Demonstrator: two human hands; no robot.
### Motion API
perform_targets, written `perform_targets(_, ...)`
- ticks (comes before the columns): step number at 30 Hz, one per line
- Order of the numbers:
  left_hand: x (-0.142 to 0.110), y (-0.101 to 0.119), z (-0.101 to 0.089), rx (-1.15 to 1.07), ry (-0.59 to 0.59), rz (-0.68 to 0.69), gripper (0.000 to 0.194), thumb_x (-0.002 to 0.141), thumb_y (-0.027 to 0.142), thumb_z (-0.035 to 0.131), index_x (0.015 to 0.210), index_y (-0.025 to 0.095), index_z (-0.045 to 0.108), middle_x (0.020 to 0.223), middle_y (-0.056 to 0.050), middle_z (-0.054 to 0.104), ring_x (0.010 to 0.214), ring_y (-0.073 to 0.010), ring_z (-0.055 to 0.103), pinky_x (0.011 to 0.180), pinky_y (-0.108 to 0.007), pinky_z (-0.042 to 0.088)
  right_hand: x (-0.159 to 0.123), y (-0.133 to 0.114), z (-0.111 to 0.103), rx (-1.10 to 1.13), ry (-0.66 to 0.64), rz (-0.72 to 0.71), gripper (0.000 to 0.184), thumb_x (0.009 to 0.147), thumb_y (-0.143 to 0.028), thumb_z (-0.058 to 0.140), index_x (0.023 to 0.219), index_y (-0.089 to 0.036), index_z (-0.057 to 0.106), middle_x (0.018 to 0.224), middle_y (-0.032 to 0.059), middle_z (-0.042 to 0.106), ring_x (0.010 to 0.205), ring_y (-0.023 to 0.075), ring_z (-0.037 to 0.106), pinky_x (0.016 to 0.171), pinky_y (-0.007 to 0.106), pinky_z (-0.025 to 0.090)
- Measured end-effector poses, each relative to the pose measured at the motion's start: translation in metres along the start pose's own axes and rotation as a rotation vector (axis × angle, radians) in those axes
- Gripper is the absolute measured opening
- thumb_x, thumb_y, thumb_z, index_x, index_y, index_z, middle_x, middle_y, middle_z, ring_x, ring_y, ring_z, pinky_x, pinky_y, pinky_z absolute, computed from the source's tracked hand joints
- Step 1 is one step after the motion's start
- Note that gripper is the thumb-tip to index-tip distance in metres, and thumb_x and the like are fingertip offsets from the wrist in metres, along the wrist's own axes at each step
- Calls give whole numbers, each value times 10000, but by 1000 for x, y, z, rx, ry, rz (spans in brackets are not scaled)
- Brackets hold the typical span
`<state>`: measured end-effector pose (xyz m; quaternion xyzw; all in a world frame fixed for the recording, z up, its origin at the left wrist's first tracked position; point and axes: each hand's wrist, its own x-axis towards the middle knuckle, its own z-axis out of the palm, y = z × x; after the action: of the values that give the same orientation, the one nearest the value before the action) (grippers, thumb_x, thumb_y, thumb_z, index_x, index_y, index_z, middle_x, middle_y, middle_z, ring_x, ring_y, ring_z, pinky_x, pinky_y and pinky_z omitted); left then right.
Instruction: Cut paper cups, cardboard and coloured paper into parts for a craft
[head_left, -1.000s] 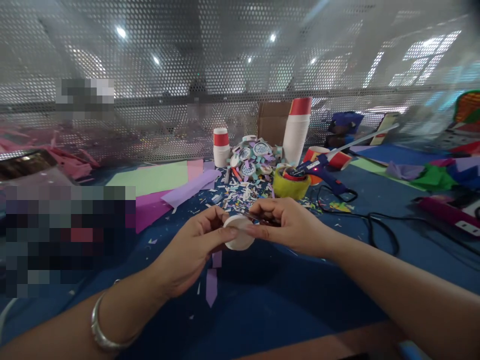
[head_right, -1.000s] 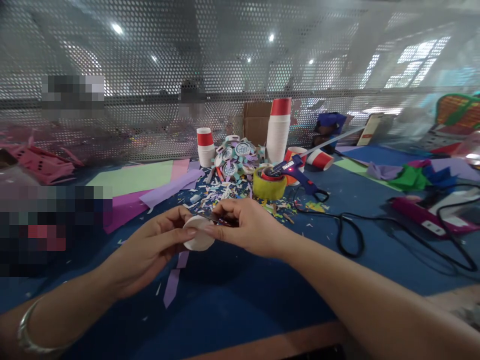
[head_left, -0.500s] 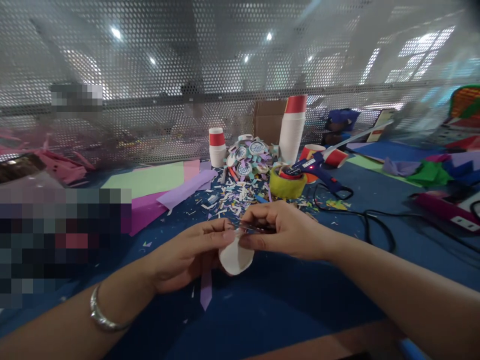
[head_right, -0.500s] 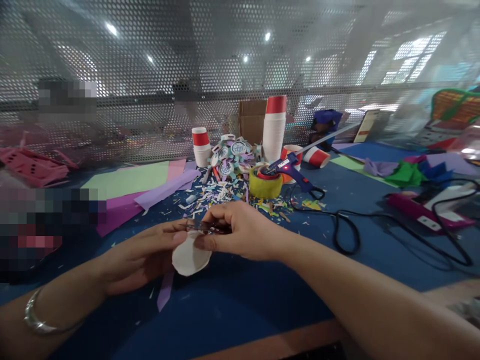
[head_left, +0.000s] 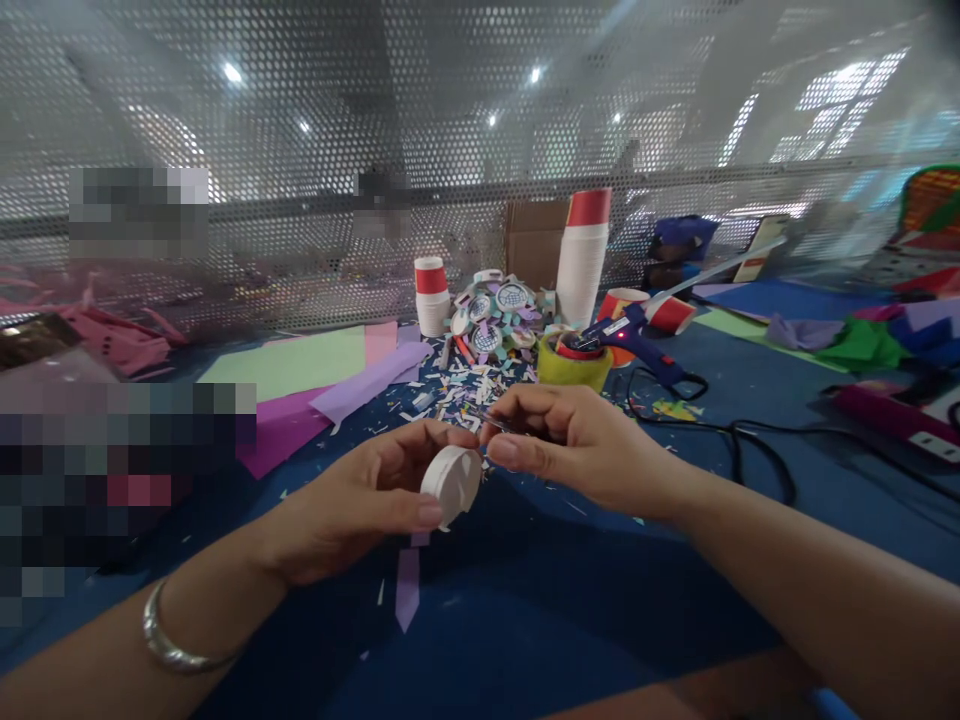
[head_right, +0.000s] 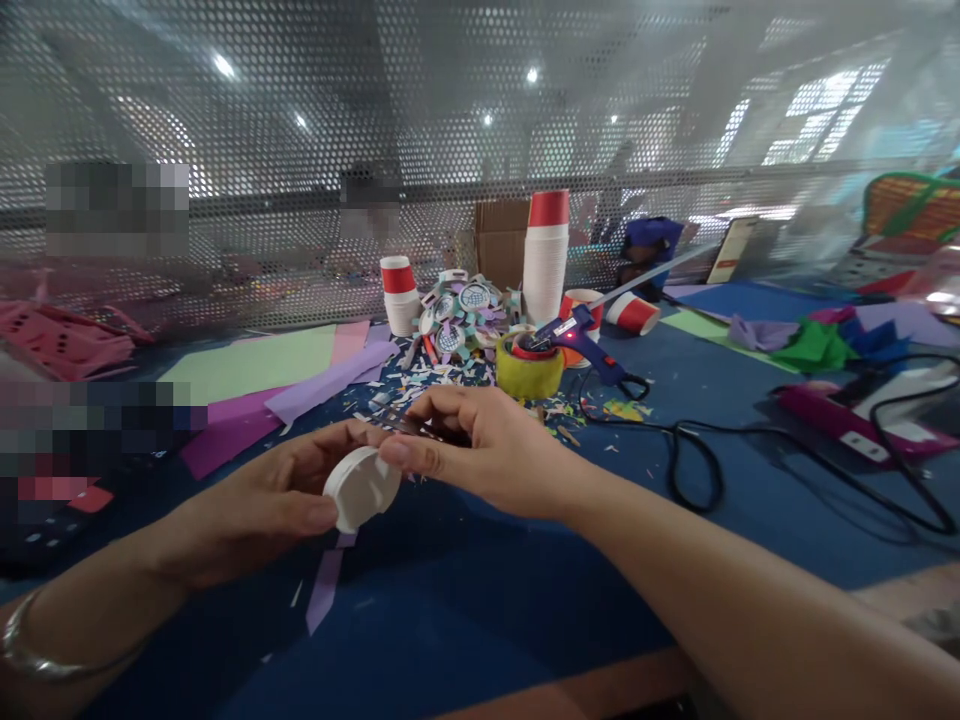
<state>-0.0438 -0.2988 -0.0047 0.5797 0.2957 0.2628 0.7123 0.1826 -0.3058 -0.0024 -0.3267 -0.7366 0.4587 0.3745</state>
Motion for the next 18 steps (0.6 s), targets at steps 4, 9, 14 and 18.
perform_targets(4,3,-6,1,208,70,169,410,716,191,754,1070,247,554,923,-11,567,800,-138,547,695,-246,471,0,-2,-1,-16,21,41,273,894,-436,589,856,-166,585,649,-58,441,543,66,379,497,204,298)
perform_targets(9,6,-11,0,467,284,379,431,752,171,707,1129,248,513,1069,-47,543,968,-195,565,832,-331,528,0,-1,-2,-85,0,78,305,907,-473,555,901,-169,586,641,-58,437,539,71,360,479,214,256)
perform_targets(14,5,-14,-3,581,352,446,438,785,179,680,1179,248,500,1168,-72,519,1091,-236,548,935,-404,517,0,2,0,-125,-82,84,276,918,-444,549,962,-174,585,750,-21,548,648,100,467,562,232,320)
perform_targets(18,4,-16,-3,669,370,527,434,781,157,681,1169,245,508,1196,-75,501,1160,-240,514,988,-415,496,0,4,2,-158,-105,103,287,919,-459,538,974,-183,595,735,-26,531,623,101,438,557,242,311)
